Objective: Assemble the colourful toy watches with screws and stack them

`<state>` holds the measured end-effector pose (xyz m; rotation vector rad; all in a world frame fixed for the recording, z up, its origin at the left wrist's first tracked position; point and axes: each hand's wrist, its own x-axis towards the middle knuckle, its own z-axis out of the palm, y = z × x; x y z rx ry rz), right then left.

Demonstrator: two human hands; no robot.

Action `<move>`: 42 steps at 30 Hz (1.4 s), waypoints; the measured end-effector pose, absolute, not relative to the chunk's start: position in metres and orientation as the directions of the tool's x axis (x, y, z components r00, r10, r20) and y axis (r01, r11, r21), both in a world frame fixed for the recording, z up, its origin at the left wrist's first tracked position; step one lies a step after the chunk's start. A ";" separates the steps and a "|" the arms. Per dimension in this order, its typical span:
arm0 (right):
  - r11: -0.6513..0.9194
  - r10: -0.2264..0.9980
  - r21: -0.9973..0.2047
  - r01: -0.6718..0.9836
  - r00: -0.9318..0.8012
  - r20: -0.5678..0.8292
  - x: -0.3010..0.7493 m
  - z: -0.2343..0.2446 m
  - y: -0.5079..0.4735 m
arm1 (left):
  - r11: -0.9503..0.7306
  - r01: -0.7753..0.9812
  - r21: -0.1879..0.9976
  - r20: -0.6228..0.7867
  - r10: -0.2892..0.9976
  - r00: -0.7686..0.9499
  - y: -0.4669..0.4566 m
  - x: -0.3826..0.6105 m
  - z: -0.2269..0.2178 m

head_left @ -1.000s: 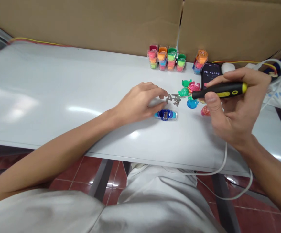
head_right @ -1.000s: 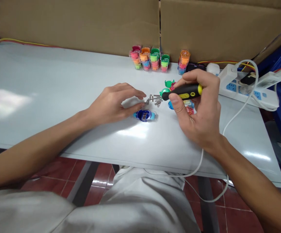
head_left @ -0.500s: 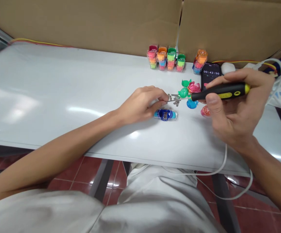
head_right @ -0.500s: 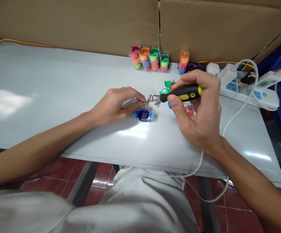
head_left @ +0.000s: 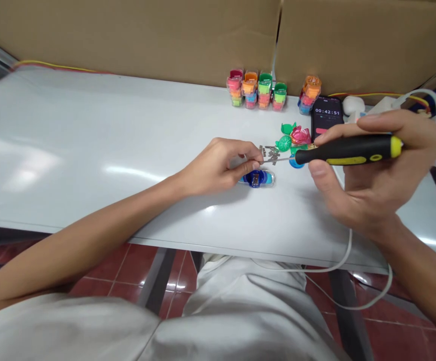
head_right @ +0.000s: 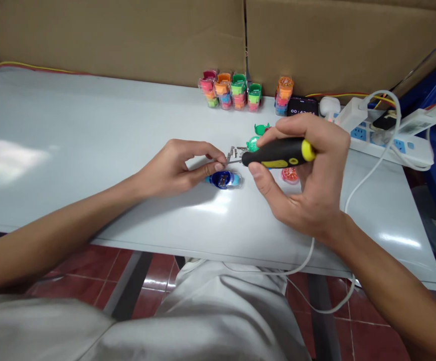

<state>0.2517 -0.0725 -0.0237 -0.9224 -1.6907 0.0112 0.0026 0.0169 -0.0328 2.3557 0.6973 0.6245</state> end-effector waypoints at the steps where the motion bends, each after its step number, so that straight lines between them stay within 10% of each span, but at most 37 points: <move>1: 0.696 0.554 -0.427 0.577 -0.054 0.831 0.251 -0.021 -0.075 | -0.676 0.311 0.668 0.257 0.602 0.756 0.016 0.003 -0.031; 11: 0.686 0.541 -0.441 0.579 -0.001 0.841 0.249 -0.020 -0.083 | -0.653 0.229 0.722 0.225 0.535 0.815 0.003 0.004 -0.026; 24: 0.683 0.586 -0.536 0.497 0.067 0.808 0.243 -0.016 -0.085 | -0.828 0.333 0.451 0.063 0.402 0.914 0.022 -0.005 -0.018; 42: 0.725 0.595 -0.498 0.476 -0.070 0.800 0.242 -0.011 -0.084 | -0.879 0.188 0.438 0.203 0.301 0.932 0.006 0.000 -0.026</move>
